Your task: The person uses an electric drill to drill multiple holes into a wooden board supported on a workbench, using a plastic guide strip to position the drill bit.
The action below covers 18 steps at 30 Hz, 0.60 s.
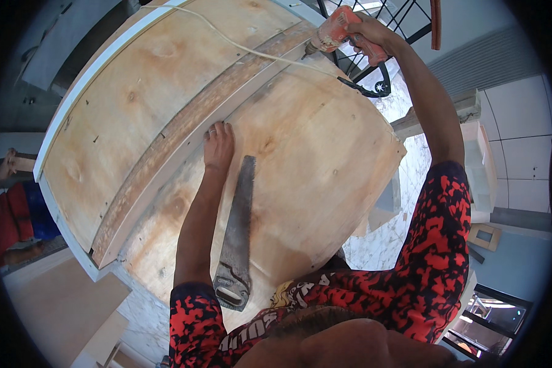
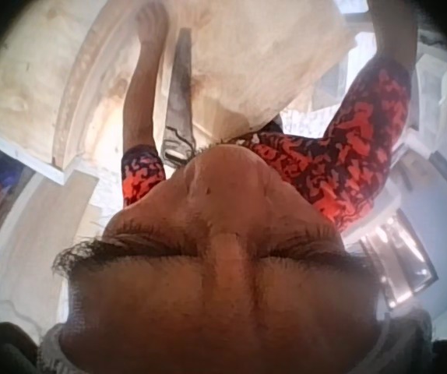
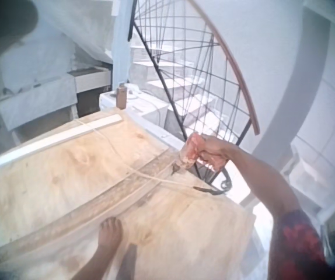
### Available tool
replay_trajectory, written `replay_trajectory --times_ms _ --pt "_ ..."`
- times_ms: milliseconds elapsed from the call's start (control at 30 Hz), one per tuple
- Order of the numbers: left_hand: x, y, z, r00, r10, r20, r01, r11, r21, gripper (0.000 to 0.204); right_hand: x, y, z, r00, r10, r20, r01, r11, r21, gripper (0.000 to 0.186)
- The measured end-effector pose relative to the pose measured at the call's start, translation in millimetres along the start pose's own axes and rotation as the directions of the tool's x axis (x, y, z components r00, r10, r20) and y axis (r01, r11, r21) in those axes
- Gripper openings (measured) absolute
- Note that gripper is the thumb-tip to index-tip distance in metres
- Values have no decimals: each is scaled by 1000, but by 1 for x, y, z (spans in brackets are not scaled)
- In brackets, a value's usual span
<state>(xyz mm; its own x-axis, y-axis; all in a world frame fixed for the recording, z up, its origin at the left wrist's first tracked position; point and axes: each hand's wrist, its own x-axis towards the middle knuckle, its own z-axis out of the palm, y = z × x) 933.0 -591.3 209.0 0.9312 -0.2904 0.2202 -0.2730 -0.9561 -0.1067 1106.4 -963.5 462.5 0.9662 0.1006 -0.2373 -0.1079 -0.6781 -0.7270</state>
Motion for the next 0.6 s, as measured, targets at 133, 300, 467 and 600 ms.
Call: replay_trajectory --times_ms 133,300,467,600 --pt "5 3 0 997 7 72 -8 1000 16 15 -1 11 -2 999 -35 -8 35 999 17 42" --pt "-2 -1 6 999 -16 31 14 999 41 17 -29 -26 21 995 -73 70 59 981 182 30" --pt "-1 0 6 999 -24 28 22 998 53 19 -23 -12 28 995 -98 10 94 975 202 30" --pt "1 1 0 993 -40 115 40 999 2 23 -23 -15 33 986 -143 83 133 985 110 28"
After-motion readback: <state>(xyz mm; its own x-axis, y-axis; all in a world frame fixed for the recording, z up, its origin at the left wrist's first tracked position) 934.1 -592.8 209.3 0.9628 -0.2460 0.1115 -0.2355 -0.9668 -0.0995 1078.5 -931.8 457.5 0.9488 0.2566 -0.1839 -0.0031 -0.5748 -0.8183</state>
